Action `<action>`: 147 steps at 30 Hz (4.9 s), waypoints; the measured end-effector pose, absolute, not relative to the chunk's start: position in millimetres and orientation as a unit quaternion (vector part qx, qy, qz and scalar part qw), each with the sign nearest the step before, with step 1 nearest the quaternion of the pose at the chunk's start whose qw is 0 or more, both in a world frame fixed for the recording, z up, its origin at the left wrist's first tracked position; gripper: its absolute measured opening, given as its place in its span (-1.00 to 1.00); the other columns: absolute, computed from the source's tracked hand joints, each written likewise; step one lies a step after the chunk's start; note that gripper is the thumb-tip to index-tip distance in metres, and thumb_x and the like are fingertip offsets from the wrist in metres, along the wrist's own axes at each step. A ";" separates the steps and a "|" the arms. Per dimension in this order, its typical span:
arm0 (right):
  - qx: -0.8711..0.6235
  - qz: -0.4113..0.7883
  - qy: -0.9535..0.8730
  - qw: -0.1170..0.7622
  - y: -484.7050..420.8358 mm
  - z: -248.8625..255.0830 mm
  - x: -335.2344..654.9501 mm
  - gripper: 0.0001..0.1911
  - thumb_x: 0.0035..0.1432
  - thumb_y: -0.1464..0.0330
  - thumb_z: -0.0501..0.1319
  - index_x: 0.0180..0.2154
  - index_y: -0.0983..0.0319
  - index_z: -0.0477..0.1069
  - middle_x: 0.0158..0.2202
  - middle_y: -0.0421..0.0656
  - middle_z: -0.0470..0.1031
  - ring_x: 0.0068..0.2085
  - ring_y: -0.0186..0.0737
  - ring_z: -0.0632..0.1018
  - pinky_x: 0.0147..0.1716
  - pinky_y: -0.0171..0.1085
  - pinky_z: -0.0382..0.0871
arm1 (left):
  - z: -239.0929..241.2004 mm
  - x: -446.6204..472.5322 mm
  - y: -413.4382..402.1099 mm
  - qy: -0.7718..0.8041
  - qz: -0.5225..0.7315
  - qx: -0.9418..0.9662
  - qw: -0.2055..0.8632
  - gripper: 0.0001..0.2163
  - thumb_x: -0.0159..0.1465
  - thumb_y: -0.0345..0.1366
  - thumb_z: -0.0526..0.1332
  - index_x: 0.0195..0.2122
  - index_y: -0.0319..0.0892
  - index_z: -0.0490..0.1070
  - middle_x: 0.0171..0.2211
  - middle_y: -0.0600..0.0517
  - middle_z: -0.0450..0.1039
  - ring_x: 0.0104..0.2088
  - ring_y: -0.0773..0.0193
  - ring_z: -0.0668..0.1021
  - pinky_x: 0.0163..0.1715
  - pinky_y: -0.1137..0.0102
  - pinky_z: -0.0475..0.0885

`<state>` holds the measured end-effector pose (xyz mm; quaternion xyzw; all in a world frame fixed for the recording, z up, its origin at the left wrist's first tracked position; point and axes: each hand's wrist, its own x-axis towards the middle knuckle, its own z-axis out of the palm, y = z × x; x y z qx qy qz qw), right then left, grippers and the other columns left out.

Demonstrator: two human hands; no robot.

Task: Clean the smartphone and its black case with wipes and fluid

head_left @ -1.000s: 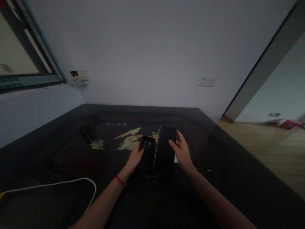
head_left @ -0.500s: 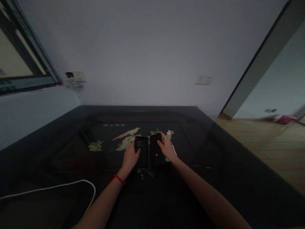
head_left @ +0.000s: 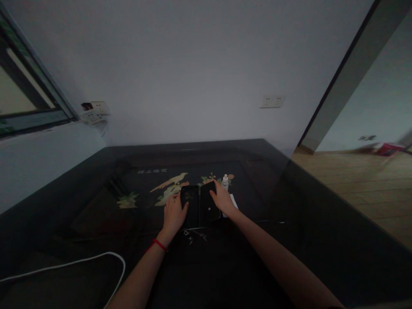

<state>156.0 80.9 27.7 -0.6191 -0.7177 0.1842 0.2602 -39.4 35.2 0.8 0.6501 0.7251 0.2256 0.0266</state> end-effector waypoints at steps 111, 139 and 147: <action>-0.582 0.094 -0.711 0.384 84.4 130.6 237.1 -0.84 0.18 0.34 0.19 -0.26 0.25 0.51 -0.30 -0.13 0.58 -0.28 -0.29 0.56 -0.27 -0.33 0.34 | 45.8 91.4 110.4 0.629 0.184 0.750 0.085 -0.73 0.18 -0.07 0.18 -0.21 -0.09 0.48 -0.24 -0.02 0.58 -0.08 0.07 0.50 -0.12 0.23 0.16; -0.683 0.160 -0.702 0.121 80.3 77.1 246.2 -0.72 0.28 0.24 0.13 -0.07 0.26 0.39 -0.10 -0.08 0.47 -0.11 -0.18 0.51 -0.10 -0.08 0.40 | 48.3 93.7 104.9 0.612 0.151 0.772 0.086 -0.67 0.27 -0.14 0.15 -0.01 -0.20 0.35 -0.02 -0.08 0.40 -0.05 0.14 0.47 -0.04 0.08 0.37; -0.692 0.210 -0.690 -0.033 56.0 67.8 252.6 -0.68 0.26 0.25 0.16 -0.01 0.26 0.33 -0.02 -0.07 0.40 -0.09 -0.16 0.49 -0.13 -0.08 0.44 | 92.6 33.2 99.4 0.645 0.159 0.743 0.084 -0.48 0.27 -0.01 0.05 0.22 -0.10 0.16 0.18 -0.16 0.29 0.15 0.01 0.34 0.04 0.14 0.23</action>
